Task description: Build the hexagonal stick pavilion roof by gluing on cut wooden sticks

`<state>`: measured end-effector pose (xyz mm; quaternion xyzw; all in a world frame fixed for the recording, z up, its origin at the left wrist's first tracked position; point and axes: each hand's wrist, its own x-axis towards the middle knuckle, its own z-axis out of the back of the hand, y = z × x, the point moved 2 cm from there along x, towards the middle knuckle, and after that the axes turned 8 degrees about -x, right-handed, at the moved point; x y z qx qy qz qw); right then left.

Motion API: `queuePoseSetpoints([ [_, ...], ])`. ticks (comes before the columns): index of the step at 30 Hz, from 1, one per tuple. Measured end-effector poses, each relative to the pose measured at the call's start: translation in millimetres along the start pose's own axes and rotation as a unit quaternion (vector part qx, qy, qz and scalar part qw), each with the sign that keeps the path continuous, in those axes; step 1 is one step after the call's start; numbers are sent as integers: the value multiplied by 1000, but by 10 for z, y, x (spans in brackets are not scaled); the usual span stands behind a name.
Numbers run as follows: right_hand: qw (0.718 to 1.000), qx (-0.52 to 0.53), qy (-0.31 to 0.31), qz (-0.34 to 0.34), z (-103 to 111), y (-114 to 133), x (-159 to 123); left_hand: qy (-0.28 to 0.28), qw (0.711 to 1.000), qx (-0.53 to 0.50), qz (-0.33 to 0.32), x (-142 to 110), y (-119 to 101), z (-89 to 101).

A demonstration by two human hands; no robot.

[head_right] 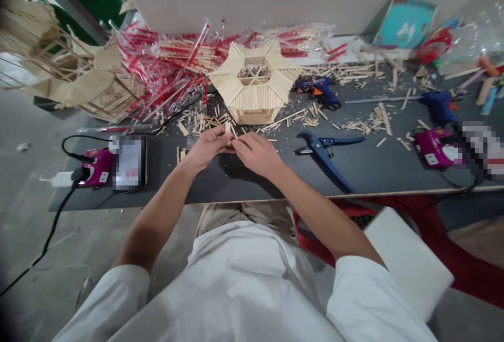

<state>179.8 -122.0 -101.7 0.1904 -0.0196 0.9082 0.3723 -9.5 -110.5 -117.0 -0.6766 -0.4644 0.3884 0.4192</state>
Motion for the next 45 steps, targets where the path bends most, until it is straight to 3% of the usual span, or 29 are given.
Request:
queuePoseSetpoints([
  [5,999,-3,-24,39,-23,-5,21,-20,1000,-3,-4,11,33,-14],
  [12,997,-6,-8,80,-55,3,25,-42,999,-13,-29,23,54,-6],
  [21,997,-2,-32,77,-96,-4,13,-89,993,38,-72,36,79,-13],
  [26,992,-6,-64,105,-100,-8,12,-60,995,30,-73,35,86,-5],
  [29,986,57,-98,119,-94,-33,7,-53,994,53,-86,43,74,12],
  [31,978,139,-135,83,-75,-88,6,-54,992,65,-95,58,75,22],
  [36,922,325,-168,-128,-84,-313,8,-5,981,150,-124,87,103,-13],
  [38,914,357,-148,-124,-100,-347,20,14,965,220,-142,80,107,-36],
  [40,924,345,-136,-95,-103,-350,34,22,949,272,-157,65,100,-49],
  [45,932,327,-136,-83,-104,-344,49,12,923,326,-205,35,51,-50],
])
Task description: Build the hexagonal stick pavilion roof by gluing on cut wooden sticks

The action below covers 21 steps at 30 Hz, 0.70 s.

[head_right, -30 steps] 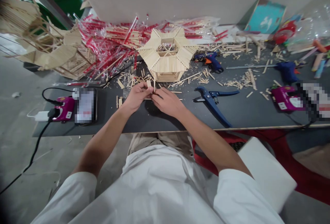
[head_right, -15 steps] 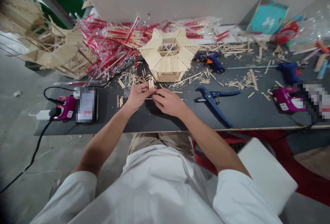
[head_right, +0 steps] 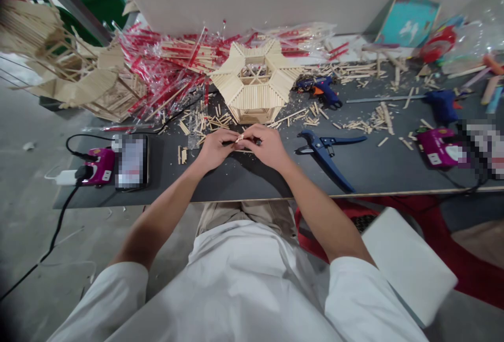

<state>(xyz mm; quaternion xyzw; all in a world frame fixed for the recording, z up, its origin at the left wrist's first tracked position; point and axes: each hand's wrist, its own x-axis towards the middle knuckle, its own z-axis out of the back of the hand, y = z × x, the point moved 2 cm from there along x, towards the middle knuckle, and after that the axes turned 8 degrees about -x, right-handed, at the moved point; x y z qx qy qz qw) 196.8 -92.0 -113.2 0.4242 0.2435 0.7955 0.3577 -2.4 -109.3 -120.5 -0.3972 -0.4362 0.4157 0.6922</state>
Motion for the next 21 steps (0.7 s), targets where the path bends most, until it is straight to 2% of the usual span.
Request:
queuePoseSetpoints([
  [3,1000,-6,6,-8,-16,-16,-1,-7,996,89,7,-6,-4,12],
  [6,1000,-7,15,-26,-35,-36,-3,-3,991,133,24,-15,13,15],
  [17,993,46,25,-103,-79,-92,-25,18,985,172,26,-14,37,13],
  [21,994,38,26,-98,-84,-96,-18,10,980,198,30,-13,73,-4],
])
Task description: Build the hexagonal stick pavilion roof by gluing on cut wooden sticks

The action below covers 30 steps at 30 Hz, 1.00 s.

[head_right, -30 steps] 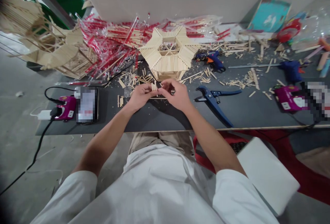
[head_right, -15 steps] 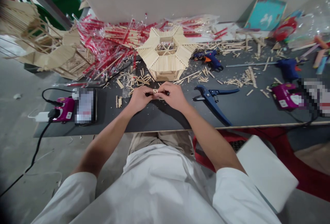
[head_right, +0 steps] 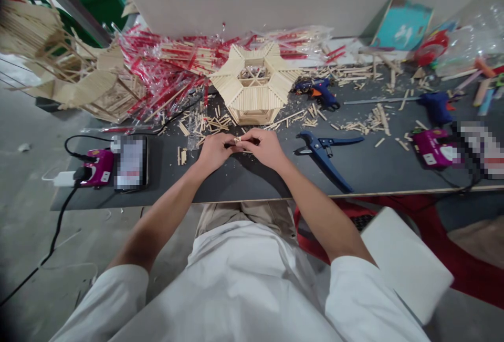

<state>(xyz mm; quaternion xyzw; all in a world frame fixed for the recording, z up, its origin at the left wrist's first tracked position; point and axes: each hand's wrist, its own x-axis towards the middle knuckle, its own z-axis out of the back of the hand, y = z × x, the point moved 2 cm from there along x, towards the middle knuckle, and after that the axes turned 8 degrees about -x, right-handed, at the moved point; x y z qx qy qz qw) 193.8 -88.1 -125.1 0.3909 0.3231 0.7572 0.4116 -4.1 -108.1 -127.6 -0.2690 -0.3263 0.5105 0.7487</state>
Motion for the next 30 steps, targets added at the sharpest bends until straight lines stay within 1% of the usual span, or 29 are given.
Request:
queuePoseSetpoints([
  [4,999,-45,7,27,7,27,4,-11,1000,16,-2,0,41,-32],
  [9,997,-59,8,46,4,48,1,-10,1000,18,-23,5,33,-20],
  [12,997,-58,4,54,9,57,2,-10,999,18,-25,11,19,-4],
  [22,999,-31,0,31,-6,39,-6,8,999,22,-42,39,10,-6],
  [30,1000,13,-10,-12,-32,16,-8,0,999,24,-45,32,59,-48],
])
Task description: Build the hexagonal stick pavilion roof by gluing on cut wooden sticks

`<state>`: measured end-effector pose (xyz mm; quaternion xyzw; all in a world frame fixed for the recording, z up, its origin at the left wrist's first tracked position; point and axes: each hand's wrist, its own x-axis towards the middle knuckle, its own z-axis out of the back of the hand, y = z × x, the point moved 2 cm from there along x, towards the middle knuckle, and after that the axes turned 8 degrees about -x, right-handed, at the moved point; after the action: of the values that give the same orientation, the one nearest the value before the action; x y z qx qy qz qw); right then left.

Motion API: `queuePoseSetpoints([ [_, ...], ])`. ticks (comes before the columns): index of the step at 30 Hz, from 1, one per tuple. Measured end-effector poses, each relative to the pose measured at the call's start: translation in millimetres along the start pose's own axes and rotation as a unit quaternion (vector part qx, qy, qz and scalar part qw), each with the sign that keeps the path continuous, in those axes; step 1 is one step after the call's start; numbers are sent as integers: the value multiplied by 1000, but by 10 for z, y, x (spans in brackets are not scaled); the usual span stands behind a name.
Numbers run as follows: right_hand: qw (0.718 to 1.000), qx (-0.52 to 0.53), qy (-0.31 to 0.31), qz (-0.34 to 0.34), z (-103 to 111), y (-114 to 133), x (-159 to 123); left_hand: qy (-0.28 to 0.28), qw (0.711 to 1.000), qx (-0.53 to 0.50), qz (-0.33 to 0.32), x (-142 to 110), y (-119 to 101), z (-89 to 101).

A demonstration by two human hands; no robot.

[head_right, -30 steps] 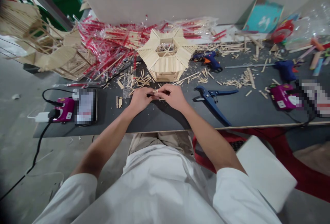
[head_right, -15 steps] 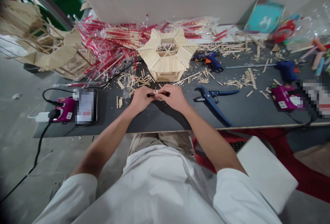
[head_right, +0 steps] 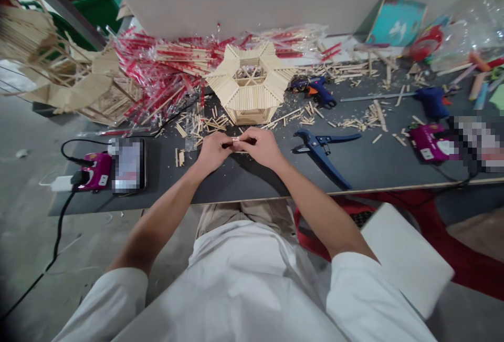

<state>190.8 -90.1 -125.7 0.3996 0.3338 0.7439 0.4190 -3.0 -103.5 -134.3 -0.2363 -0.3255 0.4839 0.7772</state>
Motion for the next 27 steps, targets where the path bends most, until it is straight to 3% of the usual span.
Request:
queuePoseSetpoints([
  [27,1000,-9,-7,-17,-28,-6,22,14,1000,-9,-3,45,17,-1],
])
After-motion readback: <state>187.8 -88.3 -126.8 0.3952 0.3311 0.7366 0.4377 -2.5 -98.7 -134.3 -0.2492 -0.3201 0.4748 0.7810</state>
